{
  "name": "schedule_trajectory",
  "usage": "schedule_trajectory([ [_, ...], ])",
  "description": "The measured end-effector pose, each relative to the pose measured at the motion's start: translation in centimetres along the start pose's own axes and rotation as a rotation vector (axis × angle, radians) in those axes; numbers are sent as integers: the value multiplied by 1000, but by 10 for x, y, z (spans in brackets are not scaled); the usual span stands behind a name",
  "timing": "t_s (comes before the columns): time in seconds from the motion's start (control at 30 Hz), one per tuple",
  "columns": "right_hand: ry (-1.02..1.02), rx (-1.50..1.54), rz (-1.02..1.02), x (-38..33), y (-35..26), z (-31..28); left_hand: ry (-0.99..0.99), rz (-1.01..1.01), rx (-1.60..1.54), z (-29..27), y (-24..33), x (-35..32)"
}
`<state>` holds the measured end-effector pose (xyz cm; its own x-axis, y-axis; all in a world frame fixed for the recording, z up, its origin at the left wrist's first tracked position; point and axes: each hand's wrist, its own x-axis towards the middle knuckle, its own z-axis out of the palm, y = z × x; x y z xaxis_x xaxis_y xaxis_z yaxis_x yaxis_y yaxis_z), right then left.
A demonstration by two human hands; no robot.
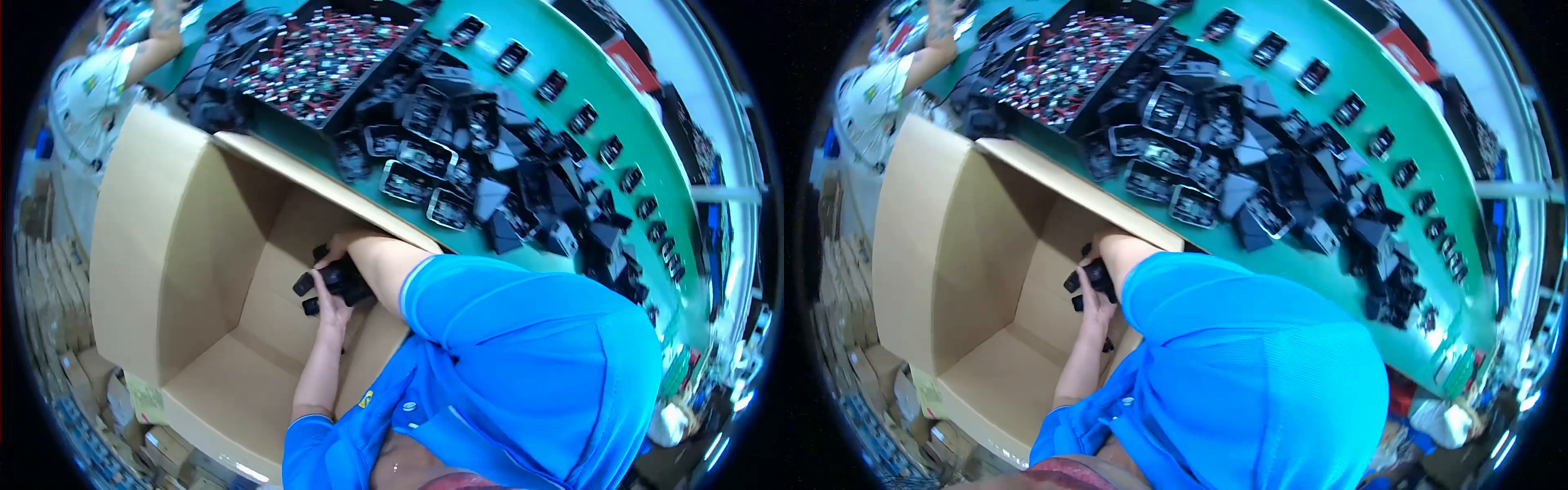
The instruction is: The person assembles electronic devices by inserting small wired components into plastic casing parts, snapping the housings together, and placing the assembled units in a line on the table, while also retrieving more parts from a cardboard box.
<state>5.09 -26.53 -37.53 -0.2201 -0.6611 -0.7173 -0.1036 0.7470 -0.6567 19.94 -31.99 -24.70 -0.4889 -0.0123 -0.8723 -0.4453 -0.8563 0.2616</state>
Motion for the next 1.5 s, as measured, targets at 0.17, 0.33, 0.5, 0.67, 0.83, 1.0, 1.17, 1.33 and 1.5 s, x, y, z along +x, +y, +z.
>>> schedule_trajectory([
  [0.17, 123, -24, -149, 27, -157, -111, -126, 334, 288, 83, 30, -23],
  [0.33, 68, -74, -257, -75, -148, -94, -22, 490, 146, 74, 85, -101],
  [0.5, 143, 190, -380, -156, -218, -142, -74, 741, 359, 120, 110, -153],
  [0.67, 100, 344, -582, -246, -273, -146, -355, 870, 498, 104, 187, -172],
  [0.83, 573, 439, -806, -322, -262, -163, -582, 986, 676, 185, 177, -178],
  [1.0, 1091, 264, -924, -436, -179, -177, -545, 1430, 1092, 282, 40, -273],
  [1.17, 1628, 347, -799, -585, -54, -102, -1128, 1014, 981, 362, -57, -252],
  [1.33, 1890, 508, -529, -686, 13, 3, -1356, 759, 1179, 407, -190, -263],
  [1.5, 2066, 698, -183, -706, 83, 70, -1499, 381, 1476, 428, -281, -257],
])
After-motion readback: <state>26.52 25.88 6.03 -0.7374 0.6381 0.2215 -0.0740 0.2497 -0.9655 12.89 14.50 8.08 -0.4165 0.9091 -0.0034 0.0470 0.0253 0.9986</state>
